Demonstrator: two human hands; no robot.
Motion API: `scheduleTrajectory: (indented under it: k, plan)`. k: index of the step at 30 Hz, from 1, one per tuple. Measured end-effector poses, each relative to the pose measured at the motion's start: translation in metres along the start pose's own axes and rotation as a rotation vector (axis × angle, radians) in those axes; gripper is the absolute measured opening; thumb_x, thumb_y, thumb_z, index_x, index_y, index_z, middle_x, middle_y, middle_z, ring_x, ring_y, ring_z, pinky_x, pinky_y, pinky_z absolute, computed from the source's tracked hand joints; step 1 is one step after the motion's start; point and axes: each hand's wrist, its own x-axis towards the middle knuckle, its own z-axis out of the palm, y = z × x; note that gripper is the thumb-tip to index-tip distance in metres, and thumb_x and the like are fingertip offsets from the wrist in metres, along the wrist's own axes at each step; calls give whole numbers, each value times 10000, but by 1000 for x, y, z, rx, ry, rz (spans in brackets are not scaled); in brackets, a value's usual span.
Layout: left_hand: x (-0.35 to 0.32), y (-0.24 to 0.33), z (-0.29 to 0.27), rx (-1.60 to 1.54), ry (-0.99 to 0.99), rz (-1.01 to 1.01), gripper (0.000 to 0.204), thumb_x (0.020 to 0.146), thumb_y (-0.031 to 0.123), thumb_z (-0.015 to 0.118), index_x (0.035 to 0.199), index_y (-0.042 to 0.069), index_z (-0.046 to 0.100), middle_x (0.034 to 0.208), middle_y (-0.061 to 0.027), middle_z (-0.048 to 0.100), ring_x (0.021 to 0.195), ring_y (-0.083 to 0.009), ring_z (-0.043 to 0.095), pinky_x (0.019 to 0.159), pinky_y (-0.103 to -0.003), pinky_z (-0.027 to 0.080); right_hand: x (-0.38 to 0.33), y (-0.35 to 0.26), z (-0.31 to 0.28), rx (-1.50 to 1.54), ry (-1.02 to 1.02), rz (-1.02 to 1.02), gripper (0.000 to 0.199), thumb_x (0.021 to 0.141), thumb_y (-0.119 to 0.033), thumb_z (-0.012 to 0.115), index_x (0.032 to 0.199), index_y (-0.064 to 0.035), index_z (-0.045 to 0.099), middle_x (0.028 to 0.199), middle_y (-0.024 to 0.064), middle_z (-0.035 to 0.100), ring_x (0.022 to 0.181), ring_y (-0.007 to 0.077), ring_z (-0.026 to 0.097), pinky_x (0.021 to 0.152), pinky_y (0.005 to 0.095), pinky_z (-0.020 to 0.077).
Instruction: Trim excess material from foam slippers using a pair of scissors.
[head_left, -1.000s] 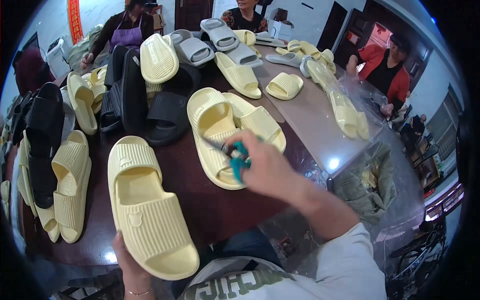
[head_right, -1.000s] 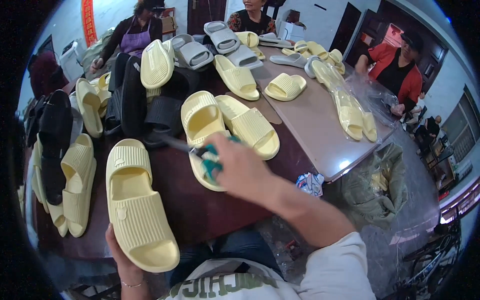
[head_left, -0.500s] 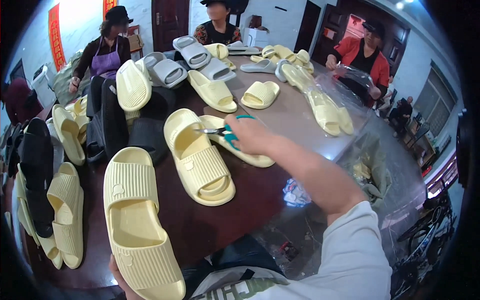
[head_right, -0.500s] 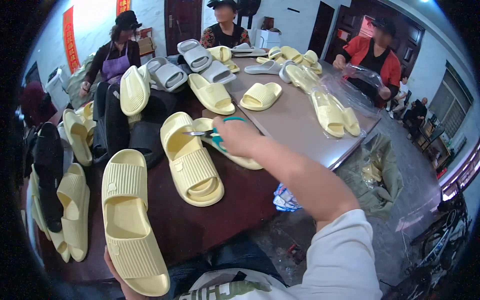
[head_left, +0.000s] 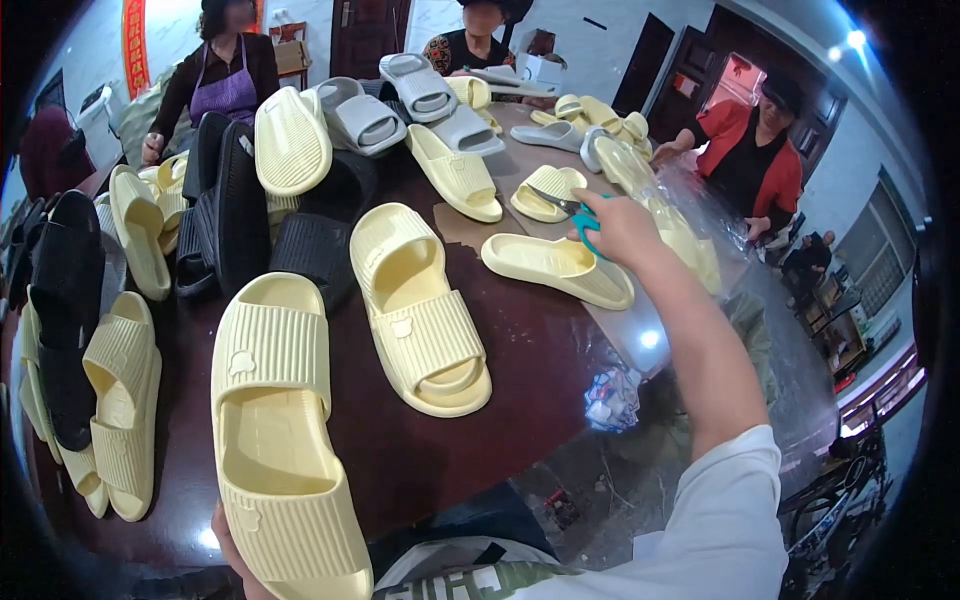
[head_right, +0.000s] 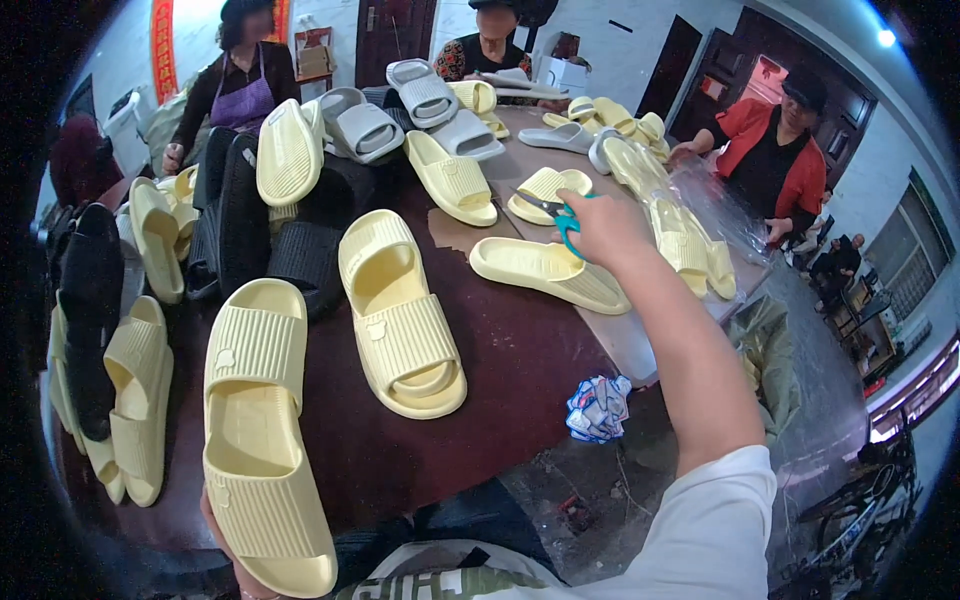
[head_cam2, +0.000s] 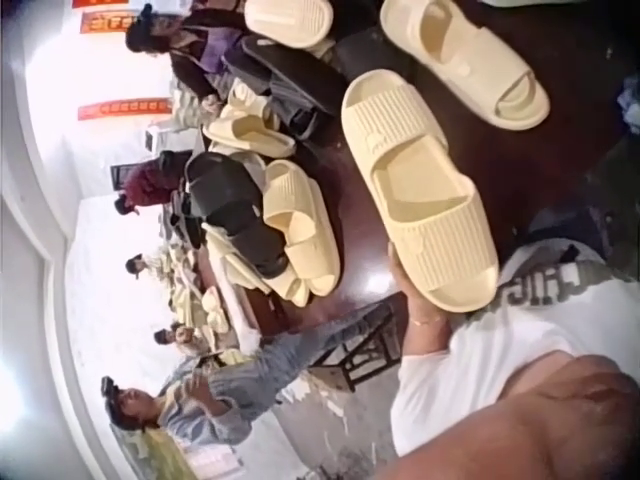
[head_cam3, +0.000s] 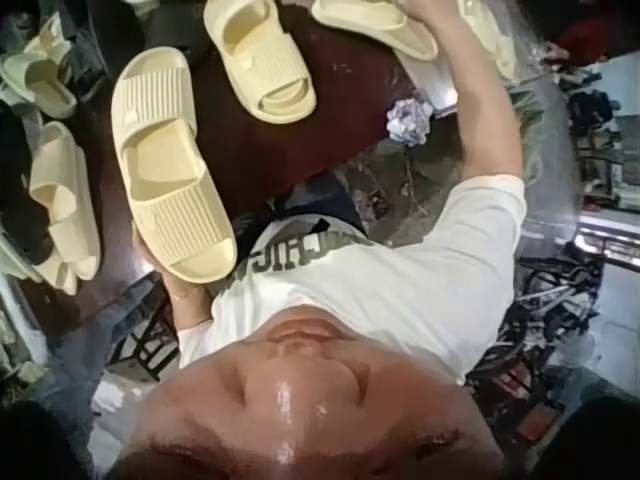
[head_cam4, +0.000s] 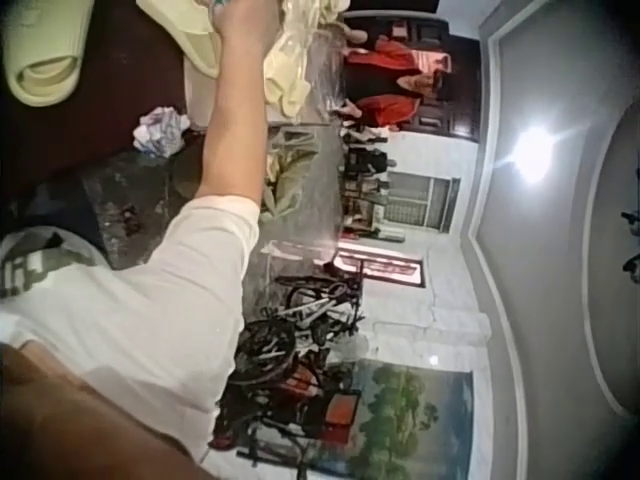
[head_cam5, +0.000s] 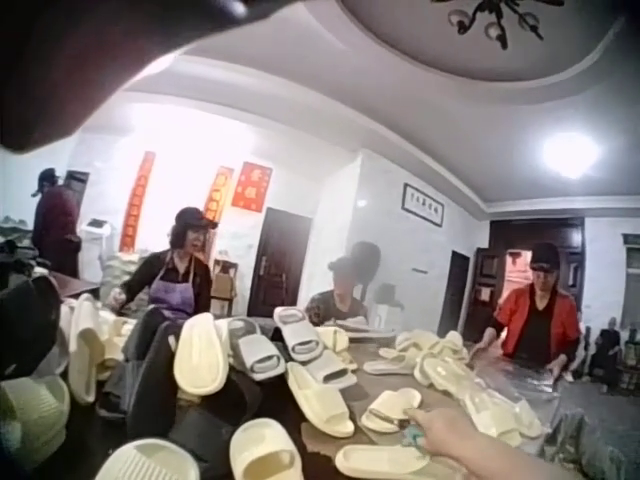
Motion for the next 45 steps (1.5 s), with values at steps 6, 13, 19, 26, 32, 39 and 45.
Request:
scheduleTrajectory:
  k: [6,13,19,26,32,39,45]
  plan:
    - [16,12,14,-111,-167,-92,448,903,378,396,1185,46,503,1153,-129,559,1038,-245,551,846,-379,431,66,1,49,-289,-51,-45,448,716,-311,664,1060,-57,530,816,137,626,796,295,613,648,393,473]
    - [40,17,7,-67,-115,-91,459,903,390,385,1199,55,489,1169,-131,547,1052,-245,542,855,-389,424,126,-25,67,-659,-285,-39,400,734,-230,639,1110,-125,549,940,33,653,838,193,634,599,333,497]
    - [47,18,-4,-35,-91,-120,469,903,400,376,1212,62,477,1182,-133,536,1064,-246,534,864,-398,418,138,-45,69,-693,-357,-32,388,724,-198,629,1087,-88,544,907,57,651,861,193,631,652,311,483]
    - [47,17,-16,3,-77,-156,480,903,411,364,1227,70,463,1197,-134,523,1078,-247,524,873,-408,410,138,-25,71,-528,-306,31,449,732,-226,637,1129,-57,514,996,106,630,889,236,626,707,350,488]
    - [50,12,-24,29,-71,-195,491,903,421,355,1239,77,450,1211,-136,512,1089,-247,516,882,-417,404,146,6,77,73,25,313,418,751,-246,626,1076,-18,496,974,191,605,842,350,610,752,411,468]
    - [59,8,-38,65,-36,-202,503,903,433,344,1254,86,436,1226,-138,500,1103,-248,506,891,-428,397,167,-7,103,228,144,237,411,774,-253,599,1073,-17,443,958,233,594,904,376,575,778,439,452]
    - [74,6,-46,71,-21,-182,513,903,443,334,1266,93,424,1240,-140,489,1115,-248,498,900,-437,391,186,31,128,242,161,388,474,786,-281,605,1130,-45,382,980,230,579,941,398,548,805,442,433]
